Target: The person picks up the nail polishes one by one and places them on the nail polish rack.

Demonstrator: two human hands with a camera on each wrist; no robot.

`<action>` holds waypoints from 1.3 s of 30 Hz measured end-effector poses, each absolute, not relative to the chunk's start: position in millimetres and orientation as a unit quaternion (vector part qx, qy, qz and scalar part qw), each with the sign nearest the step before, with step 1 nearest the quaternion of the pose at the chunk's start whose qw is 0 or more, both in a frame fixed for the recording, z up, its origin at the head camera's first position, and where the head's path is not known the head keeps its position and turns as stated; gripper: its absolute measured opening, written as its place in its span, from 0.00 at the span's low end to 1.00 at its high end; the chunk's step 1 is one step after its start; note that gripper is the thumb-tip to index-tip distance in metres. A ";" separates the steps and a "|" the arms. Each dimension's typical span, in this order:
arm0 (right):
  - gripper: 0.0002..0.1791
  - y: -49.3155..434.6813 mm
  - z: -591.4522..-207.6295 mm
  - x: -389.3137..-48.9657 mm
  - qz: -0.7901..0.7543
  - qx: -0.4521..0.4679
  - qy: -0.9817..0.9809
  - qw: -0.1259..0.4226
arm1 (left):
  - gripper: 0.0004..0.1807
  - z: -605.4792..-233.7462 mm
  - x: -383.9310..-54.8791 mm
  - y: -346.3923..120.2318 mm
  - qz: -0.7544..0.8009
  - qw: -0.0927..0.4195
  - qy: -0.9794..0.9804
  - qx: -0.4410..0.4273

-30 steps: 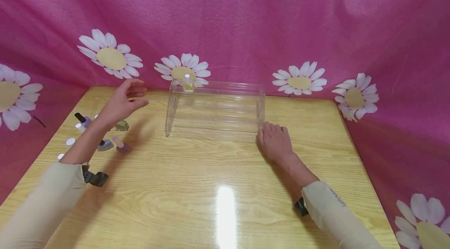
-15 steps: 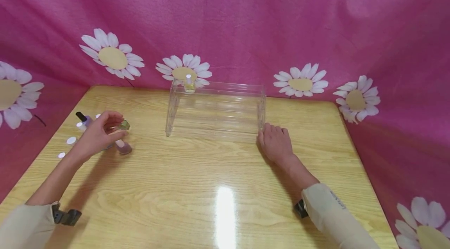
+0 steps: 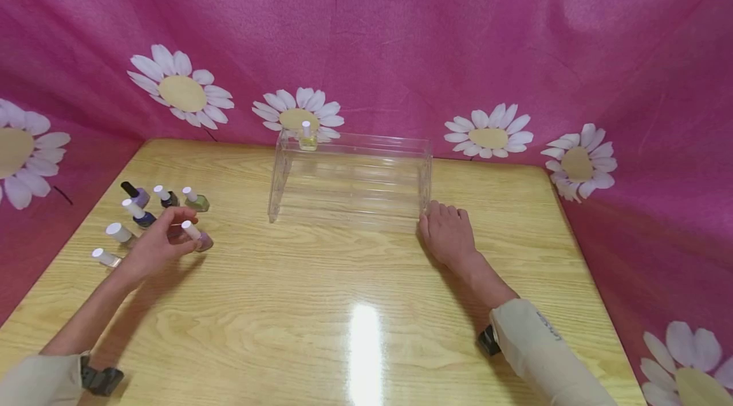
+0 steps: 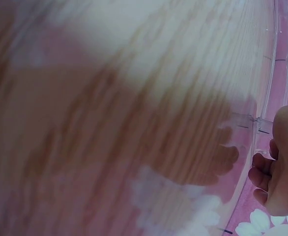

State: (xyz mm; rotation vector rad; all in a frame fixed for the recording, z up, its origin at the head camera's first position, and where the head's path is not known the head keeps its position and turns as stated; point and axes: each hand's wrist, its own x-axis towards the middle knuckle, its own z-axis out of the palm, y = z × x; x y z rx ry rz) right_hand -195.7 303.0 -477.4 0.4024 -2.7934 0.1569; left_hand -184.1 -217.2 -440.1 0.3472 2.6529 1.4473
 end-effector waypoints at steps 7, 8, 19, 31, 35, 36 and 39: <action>0.15 302.3 -476.2 -196.4 0.052 0.141 -0.976 0.157 | 0.24 -456.7 -183.5 -215.1 0.466 0.028 0.877 0.117; 0.15 302.3 -476.1 -196.9 0.052 0.139 -0.977 0.156 | 0.24 -457.1 -183.5 -214.9 0.465 0.027 0.877 0.115; 0.15 302.8 -476.5 -199.1 0.055 0.123 -0.983 0.124 | 0.24 -456.7 -185.3 -210.5 0.473 0.012 0.874 0.110; 0.14 303.5 -477.2 -198.6 0.058 0.124 -0.982 0.133 | 0.24 -435.5 -201.6 -181.7 0.550 0.018 0.824 0.131; 0.14 303.3 -476.8 -198.0 0.059 0.122 -0.982 0.134 | 0.24 -425.7 -212.0 -165.6 0.560 0.014 0.815 0.151; 0.14 303.3 -477.0 -197.9 0.059 0.121 -0.982 0.133 | 0.24 -423.1 -214.9 -161.2 0.561 0.013 0.813 0.156; 0.15 303.2 -478.0 -197.2 0.061 0.119 -0.983 0.128 | 0.25 -415.7 -223.6 -148.4 0.566 0.020 0.807 0.167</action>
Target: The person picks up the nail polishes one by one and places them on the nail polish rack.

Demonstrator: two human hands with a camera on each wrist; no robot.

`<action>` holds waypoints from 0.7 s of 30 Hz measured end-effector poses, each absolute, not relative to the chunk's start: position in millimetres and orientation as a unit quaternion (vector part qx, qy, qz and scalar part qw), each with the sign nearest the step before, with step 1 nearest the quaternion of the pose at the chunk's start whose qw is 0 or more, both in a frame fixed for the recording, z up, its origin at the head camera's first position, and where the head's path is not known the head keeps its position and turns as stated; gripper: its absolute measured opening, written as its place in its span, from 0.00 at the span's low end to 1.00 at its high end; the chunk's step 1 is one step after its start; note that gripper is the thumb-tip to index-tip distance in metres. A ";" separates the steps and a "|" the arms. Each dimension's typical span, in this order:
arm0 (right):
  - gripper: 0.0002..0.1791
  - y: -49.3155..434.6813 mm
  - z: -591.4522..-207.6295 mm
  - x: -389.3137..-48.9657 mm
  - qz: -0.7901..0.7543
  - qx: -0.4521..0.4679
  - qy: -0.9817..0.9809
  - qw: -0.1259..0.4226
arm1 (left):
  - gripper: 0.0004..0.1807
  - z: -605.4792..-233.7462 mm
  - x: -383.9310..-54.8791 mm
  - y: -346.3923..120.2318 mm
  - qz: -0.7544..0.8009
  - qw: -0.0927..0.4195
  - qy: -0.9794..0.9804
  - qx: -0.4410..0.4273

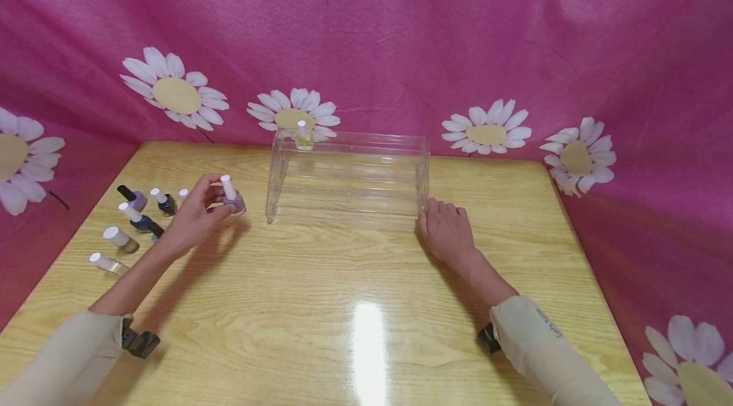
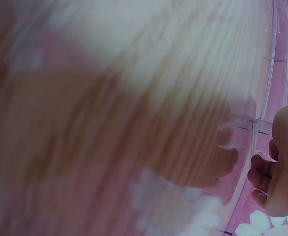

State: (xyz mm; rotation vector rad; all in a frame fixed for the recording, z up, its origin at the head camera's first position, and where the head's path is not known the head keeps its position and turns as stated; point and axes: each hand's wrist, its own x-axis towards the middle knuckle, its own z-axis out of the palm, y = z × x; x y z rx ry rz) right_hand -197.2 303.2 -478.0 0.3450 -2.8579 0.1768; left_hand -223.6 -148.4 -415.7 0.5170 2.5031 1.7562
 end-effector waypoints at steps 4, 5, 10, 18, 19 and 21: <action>0.15 303.6 -478.7 -197.0 0.058 0.120 -0.982 0.132 | 0.24 -406.3 -237.3 -131.1 0.575 0.031 0.796 0.186; 0.15 303.6 -478.8 -197.2 0.058 0.120 -0.982 0.135 | 0.24 -403.9 -241.3 -126.4 0.577 0.033 0.793 0.193; 0.14 303.4 -478.6 -197.5 0.060 0.117 -0.981 0.140 | 0.23 -388.6 -258.6 -99.4 0.579 0.024 0.785 0.221; 0.15 304.0 -479.8 -197.5 0.058 0.123 -0.980 0.147 | 0.23 -350.5 -268.3 -54.5 0.557 0.004 0.783 0.277; 0.15 304.3 -480.1 -197.7 0.058 0.122 -0.980 0.146 | 0.23 -349.2 -271.6 -49.6 0.557 0.001 0.781 0.282; 0.15 304.9 -480.5 -197.7 0.058 0.120 -0.981 0.142 | 0.23 -350.9 -281.4 -40.6 0.557 -0.005 0.777 0.293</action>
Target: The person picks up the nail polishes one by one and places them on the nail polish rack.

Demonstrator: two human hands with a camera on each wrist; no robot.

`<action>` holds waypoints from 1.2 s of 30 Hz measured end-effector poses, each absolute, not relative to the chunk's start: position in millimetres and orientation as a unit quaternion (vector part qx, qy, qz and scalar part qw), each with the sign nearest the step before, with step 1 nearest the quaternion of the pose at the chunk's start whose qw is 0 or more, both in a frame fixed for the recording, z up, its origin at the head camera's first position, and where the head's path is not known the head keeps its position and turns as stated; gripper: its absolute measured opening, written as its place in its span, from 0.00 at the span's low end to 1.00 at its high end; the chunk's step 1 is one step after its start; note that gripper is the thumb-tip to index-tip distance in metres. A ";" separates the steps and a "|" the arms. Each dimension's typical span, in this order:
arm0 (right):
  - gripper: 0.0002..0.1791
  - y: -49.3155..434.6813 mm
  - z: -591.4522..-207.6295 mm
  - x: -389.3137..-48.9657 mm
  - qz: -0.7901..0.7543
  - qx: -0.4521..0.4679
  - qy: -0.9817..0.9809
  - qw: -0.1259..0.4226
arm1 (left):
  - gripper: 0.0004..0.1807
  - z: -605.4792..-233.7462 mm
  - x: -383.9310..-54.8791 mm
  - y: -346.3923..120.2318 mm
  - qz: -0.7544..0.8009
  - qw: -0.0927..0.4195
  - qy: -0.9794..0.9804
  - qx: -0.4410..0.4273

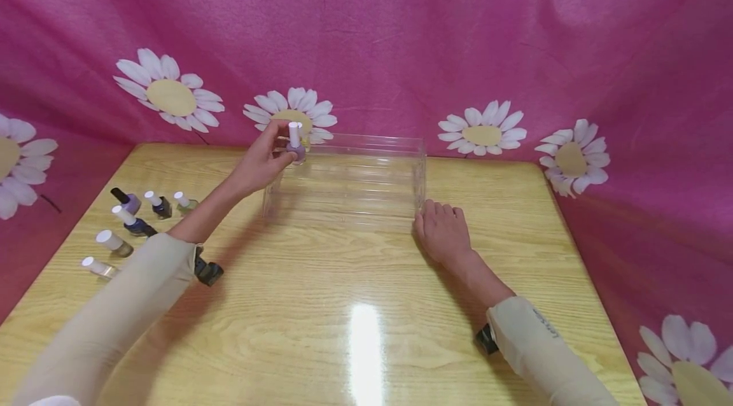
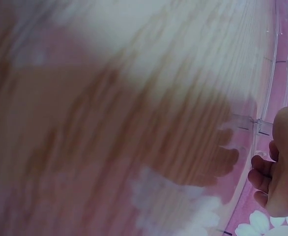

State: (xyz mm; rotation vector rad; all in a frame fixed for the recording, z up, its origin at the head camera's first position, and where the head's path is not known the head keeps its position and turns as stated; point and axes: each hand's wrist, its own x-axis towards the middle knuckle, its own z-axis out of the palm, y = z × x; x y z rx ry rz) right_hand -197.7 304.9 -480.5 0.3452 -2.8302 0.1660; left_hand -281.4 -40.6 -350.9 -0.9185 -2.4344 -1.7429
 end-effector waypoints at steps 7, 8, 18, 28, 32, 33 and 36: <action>0.15 304.6 -481.5 -198.7 0.056 0.118 -0.981 0.142 | 0.26 -366.5 -310.1 -12.7 -0.563 0.004 -0.767 -0.308; 0.15 304.2 -481.2 -198.7 0.056 0.117 -0.981 0.141 | 0.26 -367.4 -312.2 -8.7 -0.566 0.004 -0.763 -0.310; 0.14 303.5 -481.9 -198.3 0.052 0.121 -0.980 0.148 | 0.25 -374.4 -331.5 23.7 -0.558 0.013 -0.764 -0.323; 0.14 301.3 -479.9 -196.9 0.053 0.117 -0.983 0.134 | 0.25 -382.0 -347.1 41.2 -0.558 0.019 -0.770 -0.309; 0.14 301.0 -479.4 -197.9 0.058 0.119 -0.982 0.137 | 0.25 -381.5 -349.5 43.6 -0.556 0.026 -0.776 -0.297; 0.14 301.0 -479.2 -197.9 0.058 0.119 -0.981 0.138 | 0.25 -381.6 -350.4 43.9 -0.553 0.029 -0.778 -0.296; 0.13 301.2 -479.1 -197.6 0.060 0.120 -0.981 0.139 | 0.24 -383.1 -353.1 44.4 -0.544 0.026 -0.787 -0.290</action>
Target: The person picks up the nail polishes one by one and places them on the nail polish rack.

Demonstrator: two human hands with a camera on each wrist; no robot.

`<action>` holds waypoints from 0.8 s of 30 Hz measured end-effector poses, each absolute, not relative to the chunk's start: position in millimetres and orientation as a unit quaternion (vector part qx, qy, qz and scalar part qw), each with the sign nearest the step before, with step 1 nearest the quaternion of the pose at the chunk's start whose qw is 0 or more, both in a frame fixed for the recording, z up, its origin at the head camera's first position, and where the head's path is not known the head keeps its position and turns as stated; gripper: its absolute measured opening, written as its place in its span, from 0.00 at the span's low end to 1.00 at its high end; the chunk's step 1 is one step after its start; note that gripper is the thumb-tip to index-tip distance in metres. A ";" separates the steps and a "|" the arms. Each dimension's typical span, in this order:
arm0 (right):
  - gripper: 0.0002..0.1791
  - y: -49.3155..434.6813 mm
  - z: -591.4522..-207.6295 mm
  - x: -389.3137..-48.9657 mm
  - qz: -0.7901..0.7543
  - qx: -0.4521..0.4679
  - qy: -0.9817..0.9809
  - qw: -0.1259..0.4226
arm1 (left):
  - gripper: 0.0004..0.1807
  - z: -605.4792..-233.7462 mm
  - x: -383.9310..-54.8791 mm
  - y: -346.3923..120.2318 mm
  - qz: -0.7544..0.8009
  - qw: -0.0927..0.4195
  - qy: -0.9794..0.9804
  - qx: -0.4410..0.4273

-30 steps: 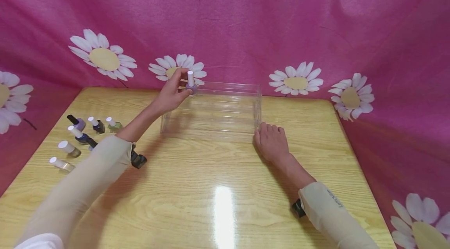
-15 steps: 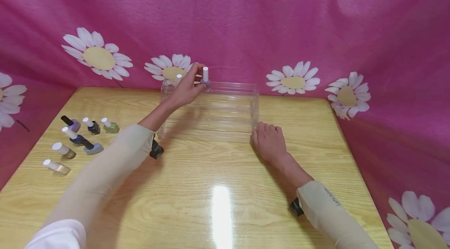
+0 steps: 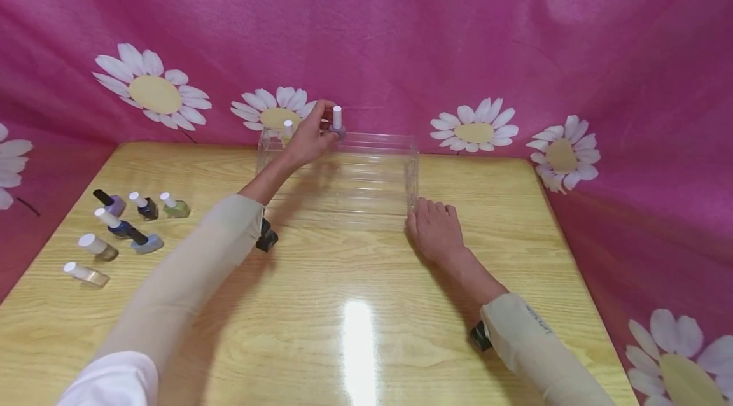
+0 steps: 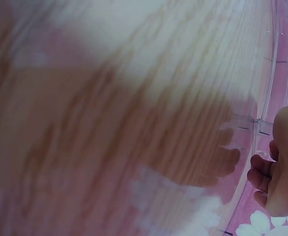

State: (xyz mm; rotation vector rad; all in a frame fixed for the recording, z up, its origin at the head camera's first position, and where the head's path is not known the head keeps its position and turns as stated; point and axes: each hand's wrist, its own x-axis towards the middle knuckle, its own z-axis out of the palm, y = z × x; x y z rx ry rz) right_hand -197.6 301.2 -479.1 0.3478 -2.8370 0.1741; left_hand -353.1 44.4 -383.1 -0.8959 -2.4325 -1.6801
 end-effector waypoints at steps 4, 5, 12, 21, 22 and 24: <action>0.13 300.8 -479.0 -196.4 0.057 0.122 -0.981 0.138 | 0.24 -387.9 -355.3 43.0 -0.510 0.009 -0.812 -0.284; 0.13 300.6 -478.9 -196.2 0.056 0.122 -0.981 0.138 | 0.24 -389.2 -355.9 42.7 -0.501 0.005 -0.817 -0.284; 0.14 300.8 -478.8 -196.7 0.052 0.114 -0.983 0.134 | 0.23 -391.7 -357.9 43.2 -0.471 0.000 -0.832 -0.295; 0.15 301.6 -479.2 -198.0 0.053 0.110 -0.984 0.132 | 0.24 -389.0 -357.1 44.3 -0.466 -0.004 -0.835 -0.292; 0.15 301.5 -479.1 -197.9 0.054 0.110 -0.984 0.131 | 0.24 -388.7 -356.9 44.3 -0.465 -0.003 -0.836 -0.292; 0.15 301.2 -478.8 -197.9 0.056 0.110 -0.984 0.130 | 0.23 -388.4 -357.2 44.4 -0.463 0.001 -0.836 -0.293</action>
